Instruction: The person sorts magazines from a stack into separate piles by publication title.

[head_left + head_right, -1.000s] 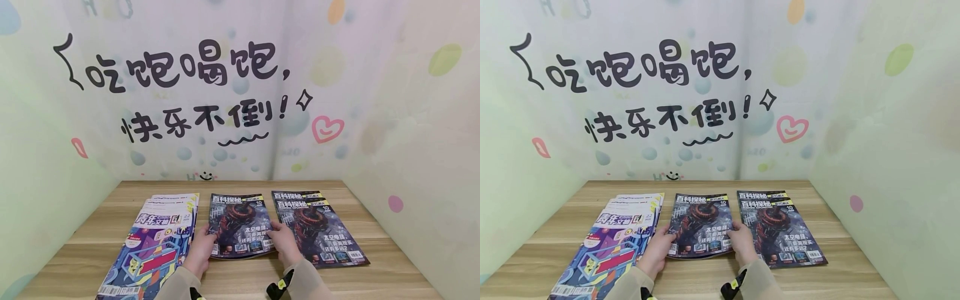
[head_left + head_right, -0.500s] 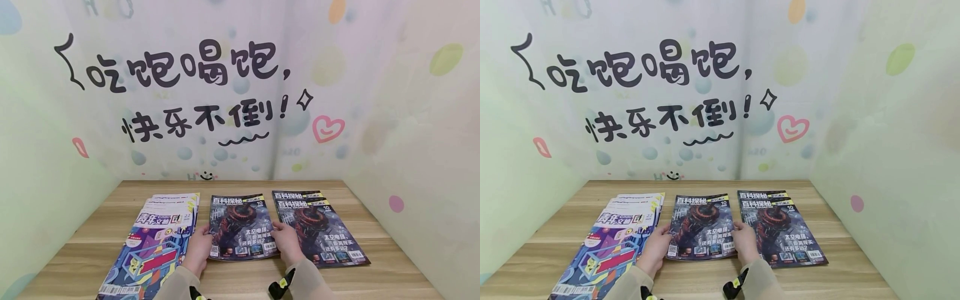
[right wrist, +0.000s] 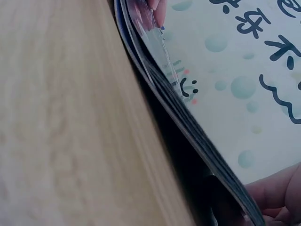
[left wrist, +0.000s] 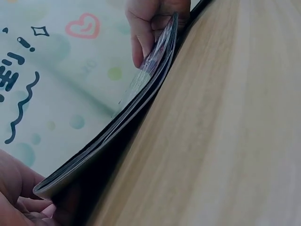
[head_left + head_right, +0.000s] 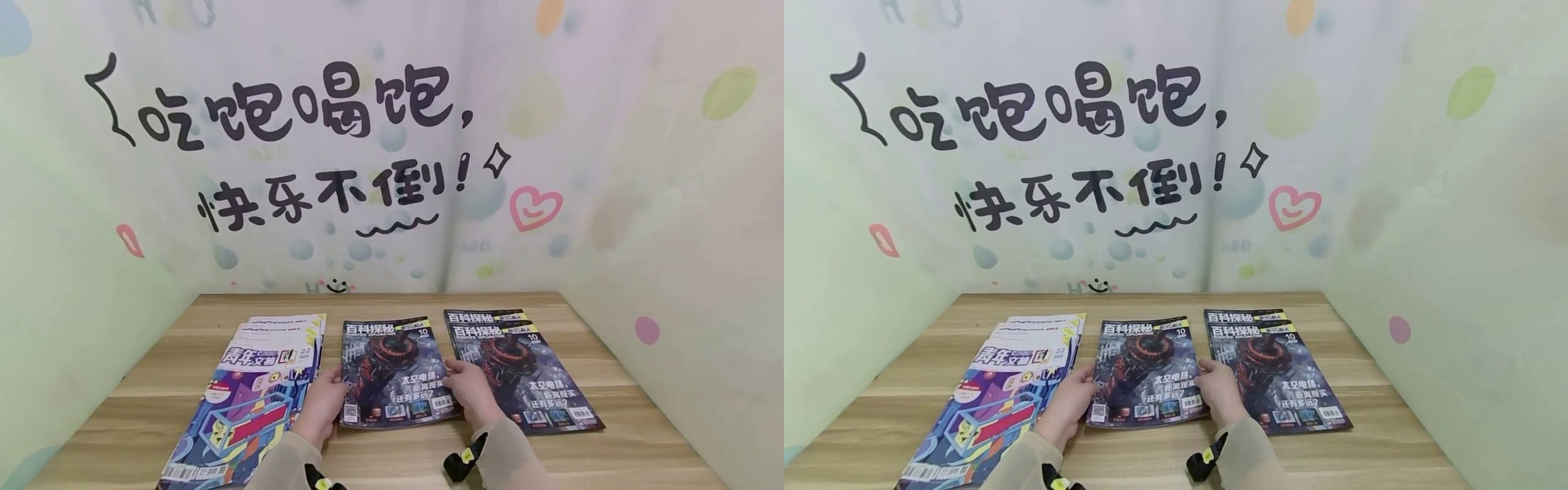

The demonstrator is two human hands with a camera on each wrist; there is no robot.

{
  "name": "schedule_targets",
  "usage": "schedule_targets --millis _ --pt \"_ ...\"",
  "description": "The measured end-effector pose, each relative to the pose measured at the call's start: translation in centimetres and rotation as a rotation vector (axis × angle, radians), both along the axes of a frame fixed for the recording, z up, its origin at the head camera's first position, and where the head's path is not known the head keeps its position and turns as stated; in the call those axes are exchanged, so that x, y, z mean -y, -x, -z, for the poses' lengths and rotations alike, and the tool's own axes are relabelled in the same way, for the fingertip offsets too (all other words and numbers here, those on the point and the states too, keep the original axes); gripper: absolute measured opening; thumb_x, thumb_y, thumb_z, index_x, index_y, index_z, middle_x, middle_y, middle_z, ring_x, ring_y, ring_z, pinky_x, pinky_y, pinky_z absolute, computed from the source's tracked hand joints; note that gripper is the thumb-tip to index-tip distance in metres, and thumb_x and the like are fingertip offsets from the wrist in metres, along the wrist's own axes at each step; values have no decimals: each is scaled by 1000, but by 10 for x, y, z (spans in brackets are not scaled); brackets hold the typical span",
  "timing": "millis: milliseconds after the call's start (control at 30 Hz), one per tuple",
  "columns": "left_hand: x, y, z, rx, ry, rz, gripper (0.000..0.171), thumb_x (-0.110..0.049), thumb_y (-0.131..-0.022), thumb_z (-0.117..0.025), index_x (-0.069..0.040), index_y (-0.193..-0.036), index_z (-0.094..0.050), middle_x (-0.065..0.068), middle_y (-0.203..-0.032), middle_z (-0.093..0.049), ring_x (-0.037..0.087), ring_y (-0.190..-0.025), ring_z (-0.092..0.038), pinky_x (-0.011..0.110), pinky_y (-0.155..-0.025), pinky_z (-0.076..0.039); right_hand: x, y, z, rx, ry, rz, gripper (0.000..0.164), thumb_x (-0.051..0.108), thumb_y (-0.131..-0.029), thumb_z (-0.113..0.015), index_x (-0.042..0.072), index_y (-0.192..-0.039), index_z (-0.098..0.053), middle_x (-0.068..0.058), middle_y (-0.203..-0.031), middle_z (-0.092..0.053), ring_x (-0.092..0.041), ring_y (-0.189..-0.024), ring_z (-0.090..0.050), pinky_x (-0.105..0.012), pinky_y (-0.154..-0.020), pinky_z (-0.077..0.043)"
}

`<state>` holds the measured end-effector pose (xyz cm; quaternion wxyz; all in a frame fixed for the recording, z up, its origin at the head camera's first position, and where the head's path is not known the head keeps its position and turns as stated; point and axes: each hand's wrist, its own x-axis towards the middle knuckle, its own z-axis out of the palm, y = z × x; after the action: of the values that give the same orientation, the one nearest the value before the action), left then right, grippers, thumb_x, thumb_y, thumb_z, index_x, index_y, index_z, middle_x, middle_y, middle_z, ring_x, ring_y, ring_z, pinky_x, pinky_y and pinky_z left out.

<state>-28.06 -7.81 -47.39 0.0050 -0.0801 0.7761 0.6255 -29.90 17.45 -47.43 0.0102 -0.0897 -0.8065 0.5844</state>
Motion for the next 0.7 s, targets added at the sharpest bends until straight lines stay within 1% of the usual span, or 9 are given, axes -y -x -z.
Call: schedule_targets --millis 133,200,433,567,700 --pt "0 0 0 -1 -18 10 53 1 -91 -44 12 -142 -34 33 -138 -42 43 -123 -46 53 -101 -39 -2 1 0 16 -11 -3 41 -4 -89 -50 -11 -129 -54 -30 -135 -48 -42 -126 -43 -55 -105 -33" --pt "0 -1 0 -3 -27 10 52 2 -92 -44 12 -142 -34 33 -138 -42 43 -123 -46 53 -101 -39 -2 2 0 21 -10 -10 41 -4 -90 -49 -11 -130 -52 -30 -135 -48 -42 -126 -44 -55 -105 -34" --pt "-1 -1 0 11 -23 -11 52 4 -92 -42 8 -143 -34 31 -142 -40 45 -128 -40 56 -105 -33 -1 1 0 14 -5 -18 46 -8 -87 -51 -12 -133 -48 -29 -124 -57 -33 -111 -55 -51 -100 -41" --pt "-1 -1 0 7 -29 -8 55 6 -90 -41 8 -144 -33 31 -143 -38 45 -129 -38 57 -106 -31 1 -1 -1 -6 -32 -19 45 -9 -86 -51 -13 -131 -50 -25 -114 -61 -29 -101 -57 -46 -91 -46" --pt "-1 -1 1 -5 -30 -4 56 8 -89 -39 8 -145 -31 31 -144 -36 46 -132 -34 58 -107 -28 2 -2 -2 -5 -38 -14 44 -9 -84 -51 -13 -128 -53 -20 -106 -63 -26 -93 -58 -40 -83 -48"
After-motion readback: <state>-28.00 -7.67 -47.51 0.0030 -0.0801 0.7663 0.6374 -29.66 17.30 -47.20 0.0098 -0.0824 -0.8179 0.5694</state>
